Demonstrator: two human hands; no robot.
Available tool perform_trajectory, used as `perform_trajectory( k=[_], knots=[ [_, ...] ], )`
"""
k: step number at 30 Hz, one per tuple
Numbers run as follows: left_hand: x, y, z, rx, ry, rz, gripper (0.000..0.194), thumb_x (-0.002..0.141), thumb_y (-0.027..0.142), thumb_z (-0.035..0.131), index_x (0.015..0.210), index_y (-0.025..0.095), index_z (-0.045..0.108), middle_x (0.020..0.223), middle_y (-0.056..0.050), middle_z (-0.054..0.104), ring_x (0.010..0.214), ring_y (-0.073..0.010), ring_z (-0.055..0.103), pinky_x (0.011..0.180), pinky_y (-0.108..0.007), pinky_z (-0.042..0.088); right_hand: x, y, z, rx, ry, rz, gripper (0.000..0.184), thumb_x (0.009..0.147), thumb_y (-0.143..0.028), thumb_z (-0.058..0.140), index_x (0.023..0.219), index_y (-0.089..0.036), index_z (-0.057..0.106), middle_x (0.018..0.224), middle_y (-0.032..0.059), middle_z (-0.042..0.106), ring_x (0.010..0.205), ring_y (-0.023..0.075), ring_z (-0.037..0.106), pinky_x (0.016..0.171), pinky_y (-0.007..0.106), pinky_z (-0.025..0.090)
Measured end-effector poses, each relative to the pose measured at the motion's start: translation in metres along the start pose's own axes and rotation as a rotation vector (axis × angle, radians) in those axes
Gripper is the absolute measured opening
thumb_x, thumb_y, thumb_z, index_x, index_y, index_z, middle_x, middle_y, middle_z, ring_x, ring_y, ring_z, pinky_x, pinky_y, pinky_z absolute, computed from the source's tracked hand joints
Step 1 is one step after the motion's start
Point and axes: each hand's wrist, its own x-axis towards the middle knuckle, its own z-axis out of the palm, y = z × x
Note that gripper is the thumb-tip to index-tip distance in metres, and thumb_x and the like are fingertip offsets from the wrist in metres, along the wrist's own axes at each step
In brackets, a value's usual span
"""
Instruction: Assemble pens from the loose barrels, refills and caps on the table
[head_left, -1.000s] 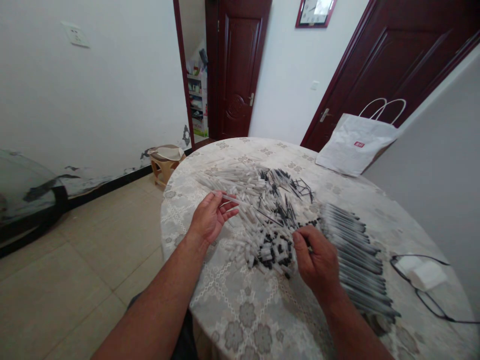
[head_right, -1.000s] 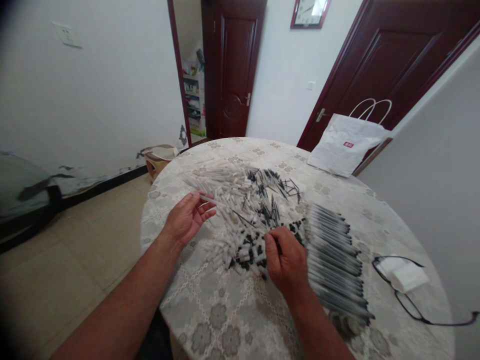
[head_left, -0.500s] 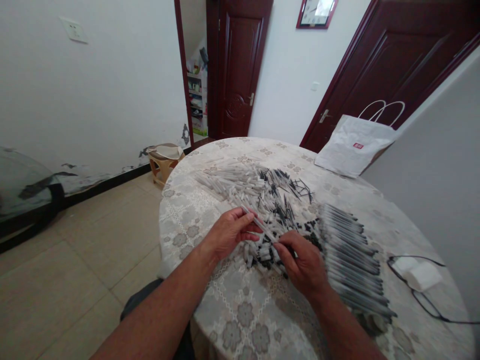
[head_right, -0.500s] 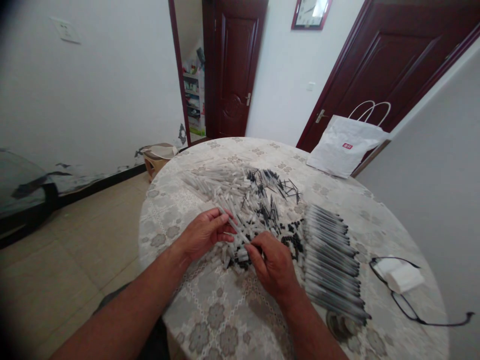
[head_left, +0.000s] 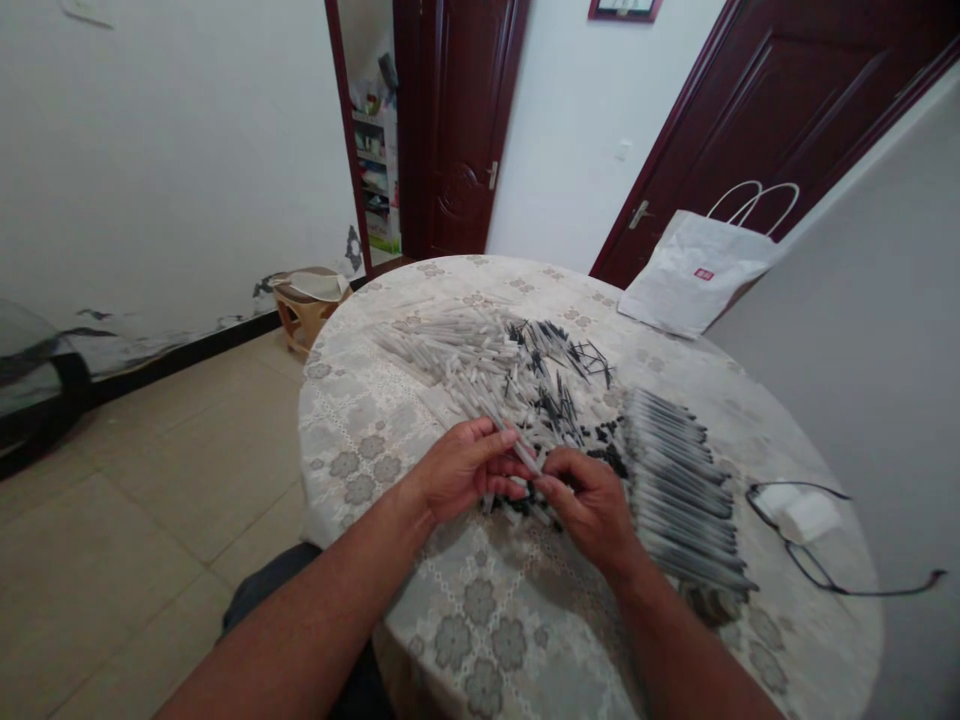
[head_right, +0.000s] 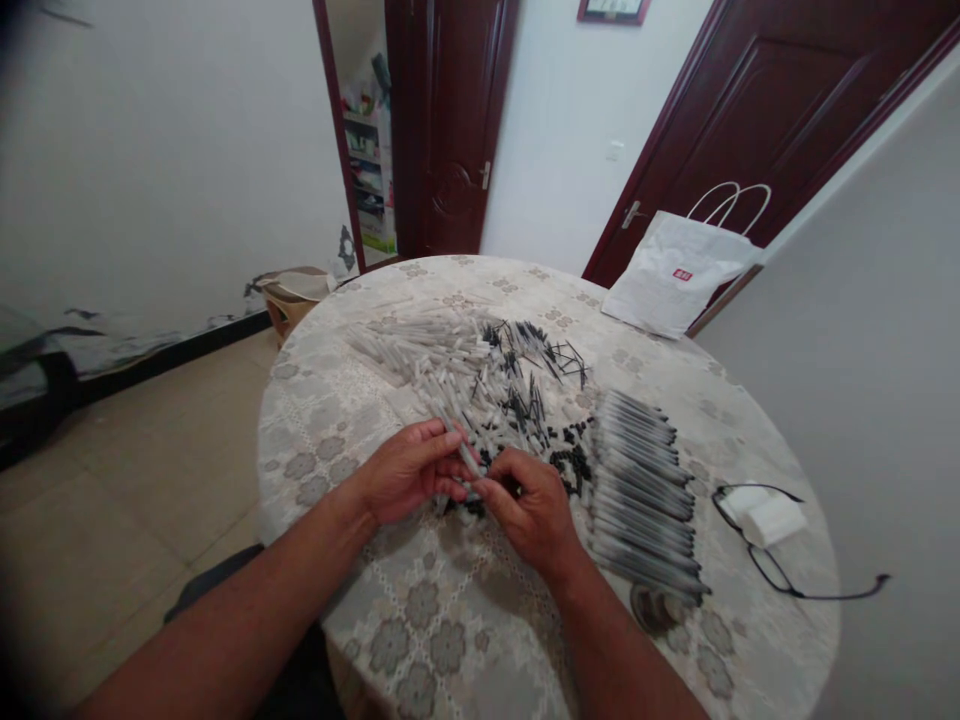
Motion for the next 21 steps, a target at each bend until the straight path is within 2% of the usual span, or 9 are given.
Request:
perform_trajectory(
  k=[3,5,7,9,11,15,18,21],
  knots=[
    [0.004,0.008,-0.003,-0.107,0.113,0.085,0.019,0.088,0.029,0.074,0.091,0.014,0.061,0.089,-0.009,0.075,0.072,-0.0182,0.075,0.060,-0.027,0.062,0.001,0.004,-0.006,-0.016,0.128,0.090,0.033,0.101,-0.042,0.049,0.077,-0.021,0.060,0.064,-0.0024,0.056,0.059,0.0138,0.052,0.060,0.026,0.041],
    [0.007,0.016,-0.009,-0.174,0.231,0.153,0.016,0.090,0.028,0.071,0.089,0.015,0.062,0.081,-0.005,0.074,0.071,-0.0167,0.075,0.059,-0.024,0.061,0.005,0.008,-0.012,-0.145,0.236,0.172,0.030,0.101,-0.041,0.049,0.081,-0.021,0.062,0.065,-0.0019,0.059,0.061,0.0147,0.054,0.062,0.026,0.042],
    [0.010,0.025,-0.016,-0.240,0.348,0.207,0.014,0.091,0.027,0.069,0.088,0.015,0.062,0.077,-0.003,0.073,0.069,-0.0152,0.074,0.057,-0.022,0.060,0.010,0.014,-0.019,-0.311,0.258,0.192,0.023,0.098,-0.038,0.054,0.087,-0.021,0.065,0.072,-0.0001,0.065,0.067,0.0163,0.058,0.066,0.027,0.043],
    [0.011,0.032,-0.022,-0.288,0.433,0.249,0.013,0.093,0.026,0.067,0.089,0.015,0.062,0.075,-0.003,0.073,0.069,-0.0146,0.074,0.057,-0.021,0.059,0.014,0.022,-0.024,-0.437,0.168,0.163,0.017,0.096,-0.032,0.056,0.094,-0.020,0.068,0.084,0.0033,0.069,0.076,0.0181,0.062,0.073,0.029,0.045],
    [0.012,0.036,-0.025,-0.316,0.482,0.276,0.012,0.095,0.025,0.064,0.089,0.015,0.061,0.075,-0.003,0.073,0.070,-0.0147,0.074,0.058,-0.021,0.059,0.015,0.028,-0.027,-0.518,0.012,0.139,0.015,0.094,-0.025,0.056,0.098,-0.019,0.069,0.093,0.0062,0.070,0.084,0.0195,0.064,0.079,0.030,0.046],
    [0.011,0.037,-0.023,-0.322,0.501,0.306,0.012,0.098,0.024,0.059,0.089,0.016,0.060,0.075,-0.004,0.073,0.073,-0.0162,0.075,0.060,-0.023,0.059,0.012,0.035,-0.025,-0.630,-0.248,0.159,0.018,0.093,-0.017,0.056,0.100,-0.019,0.072,0.099,0.0077,0.070,0.094,0.0208,0.065,0.086,0.031,0.046],
    [0.011,0.035,-0.020,-0.297,0.486,0.317,0.012,0.097,0.024,0.060,0.089,0.016,0.060,0.076,-0.004,0.073,0.076,-0.0177,0.075,0.061,-0.024,0.060,0.010,0.034,-0.020,-0.683,-0.335,0.173,0.018,0.095,-0.019,0.057,0.103,-0.021,0.073,0.100,0.0084,0.070,0.097,0.0208,0.065,0.086,0.030,0.046],
    [0.011,0.031,-0.019,-0.247,0.460,0.335,0.011,0.094,0.024,0.064,0.088,0.016,0.058,0.079,-0.004,0.073,0.079,-0.0191,0.076,0.063,-0.026,0.060,0.010,0.031,-0.014,-0.737,-0.358,0.184,0.017,0.097,-0.024,0.058,0.104,-0.021,0.073,0.100,0.0089,0.069,0.095,0.0210,0.066,0.082,0.029,0.045]
  ],
)
